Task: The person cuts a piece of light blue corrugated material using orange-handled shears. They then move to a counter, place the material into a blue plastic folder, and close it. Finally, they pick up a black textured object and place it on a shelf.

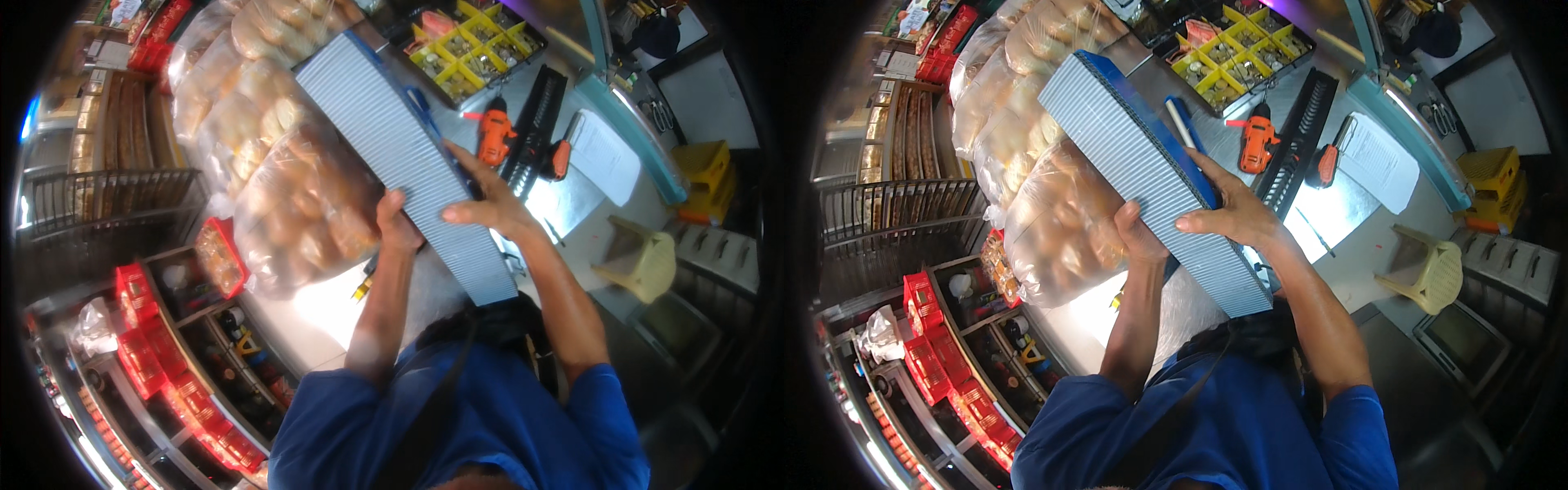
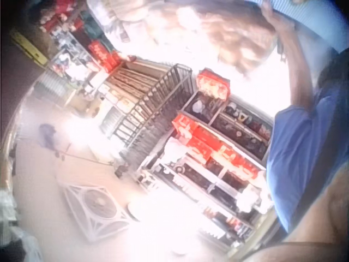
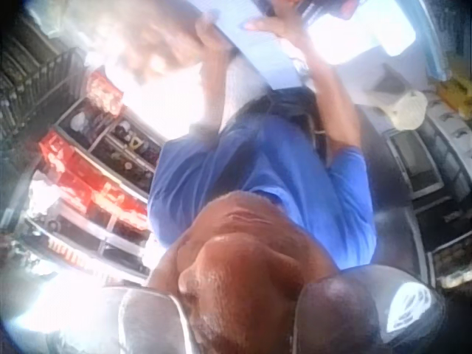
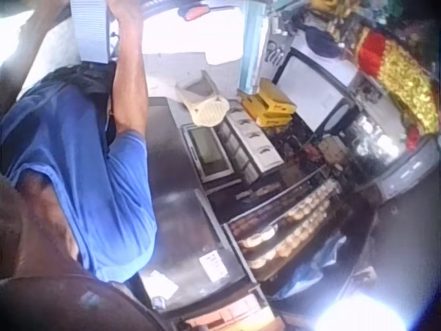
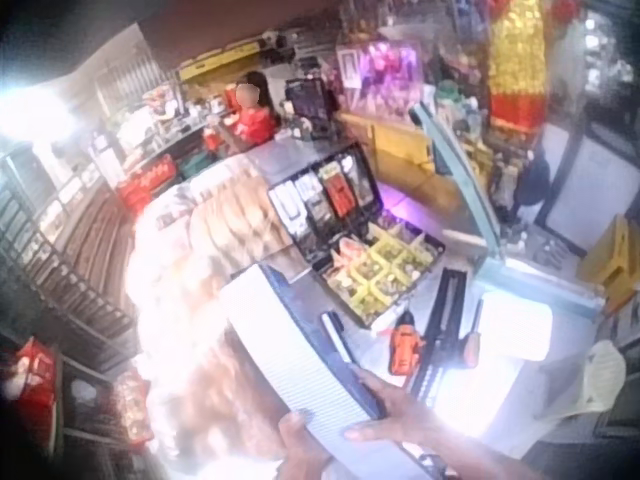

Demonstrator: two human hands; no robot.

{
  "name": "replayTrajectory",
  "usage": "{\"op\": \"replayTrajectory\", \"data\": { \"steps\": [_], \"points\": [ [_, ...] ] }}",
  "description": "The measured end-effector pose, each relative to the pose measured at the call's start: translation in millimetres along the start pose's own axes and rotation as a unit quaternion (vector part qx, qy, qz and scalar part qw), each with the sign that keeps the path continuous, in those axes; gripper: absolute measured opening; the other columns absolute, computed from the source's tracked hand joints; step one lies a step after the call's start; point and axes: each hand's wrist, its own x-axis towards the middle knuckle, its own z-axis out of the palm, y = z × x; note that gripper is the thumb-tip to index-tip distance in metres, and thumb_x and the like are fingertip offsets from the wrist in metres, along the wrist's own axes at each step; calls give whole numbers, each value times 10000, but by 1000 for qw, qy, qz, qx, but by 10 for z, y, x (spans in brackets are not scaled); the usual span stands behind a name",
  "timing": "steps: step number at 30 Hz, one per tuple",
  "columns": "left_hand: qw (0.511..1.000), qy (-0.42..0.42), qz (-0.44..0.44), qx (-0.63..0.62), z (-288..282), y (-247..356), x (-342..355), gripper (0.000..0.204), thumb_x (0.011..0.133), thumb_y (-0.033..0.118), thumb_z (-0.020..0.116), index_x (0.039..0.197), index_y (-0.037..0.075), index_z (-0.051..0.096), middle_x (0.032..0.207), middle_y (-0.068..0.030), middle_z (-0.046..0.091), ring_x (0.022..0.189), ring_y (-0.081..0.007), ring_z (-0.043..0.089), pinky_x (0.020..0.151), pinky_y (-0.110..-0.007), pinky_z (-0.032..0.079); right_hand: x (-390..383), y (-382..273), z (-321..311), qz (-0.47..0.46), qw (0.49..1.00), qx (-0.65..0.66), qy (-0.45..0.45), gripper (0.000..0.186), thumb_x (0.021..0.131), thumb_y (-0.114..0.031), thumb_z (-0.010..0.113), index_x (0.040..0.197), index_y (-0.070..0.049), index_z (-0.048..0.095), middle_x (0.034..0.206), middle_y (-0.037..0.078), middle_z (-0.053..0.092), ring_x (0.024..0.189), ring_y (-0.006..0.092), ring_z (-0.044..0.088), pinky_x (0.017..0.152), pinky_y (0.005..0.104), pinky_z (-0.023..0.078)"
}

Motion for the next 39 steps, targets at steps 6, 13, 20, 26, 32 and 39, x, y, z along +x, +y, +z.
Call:
{"op": "replayTrajectory", "data": {
  "steps": [6, 13, 20, 26, 32, 39],
  "points": [
    [995, 72, 8, 72, 86, 260, 25, 656, 743, 271, 825, 1220, -61, 522, 1077, -152, 623, 965, -262, 646, 829, -377, 564, 47, 183, 54, -22, 999, -35, 30, 1092, 564, -249, 877, 1486, 0, 347, 1408, 214, 493, 1300, 307, 494, 1083, 366, 395],
    [988, 88, 19, 128, 50, 274, 23, 655, 735, 232, 833, 1237, -36, 509, 1078, -140, 616, 992, -256, 627, 860, -381, 548, 105, 195, -14, 33, 999, -23, -7, 1017, 645, -434, 792, 1508, -115, 358, 1467, 201, 437, 1355, 347, 431, 1115, 406, 360],
    [992, 64, 15, 110, 16, 264, 59, 601, 777, 213, 789, 1248, -24, 502, 1100, -140, 612, 1005, -265, 624, 876, -394, 537, 87, 251, -251, -5, 996, -49, -75, 1013, 712, -503, 806, 1497, -57, 347, 1428, 234, 465, 1301, 348, 485, 1081, 418, 406],
    [993, 87, 13, 74, 0, 132, 57, 564, 799, 196, 760, 1240, -40, 502, 1091, -146, 603, 1007, -257, 608, 871, -390, 526, -179, 577, -298, -26, 980, -199, -15, 1214, 554, -570, 876, 1500, -47, 324, 1447, 268, 428, 1356, 394, 420, 1108, 463, 380],
    [993, 95, -2, 73, 14, 78, 39, 580, 771, 185, 778, 1236, -33, 508, 1080, -134, 599, 988, -261, 607, 865, -398, 523, -177, 609, -264, 37, 991, -124, 21, 1118, 556, -448, 880, 1466, -25, 387, 1402, 238, 489, 1286, 361, 498, 1080, 414, 401],
    [981, 118, 41, 150, 176, 44, 64, 599, 709, 113, 840, 1191, -63, 531, 1079, -149, 616, 984, -254, 611, 864, -375, 519, -179, 636, -364, 15, 996, -87, 11, 1100, 552, -289, 897, 1472, -3, 367, 1430, 201, 473, 1334, 308, 450, 1118, 388, 343]
  ]
}}
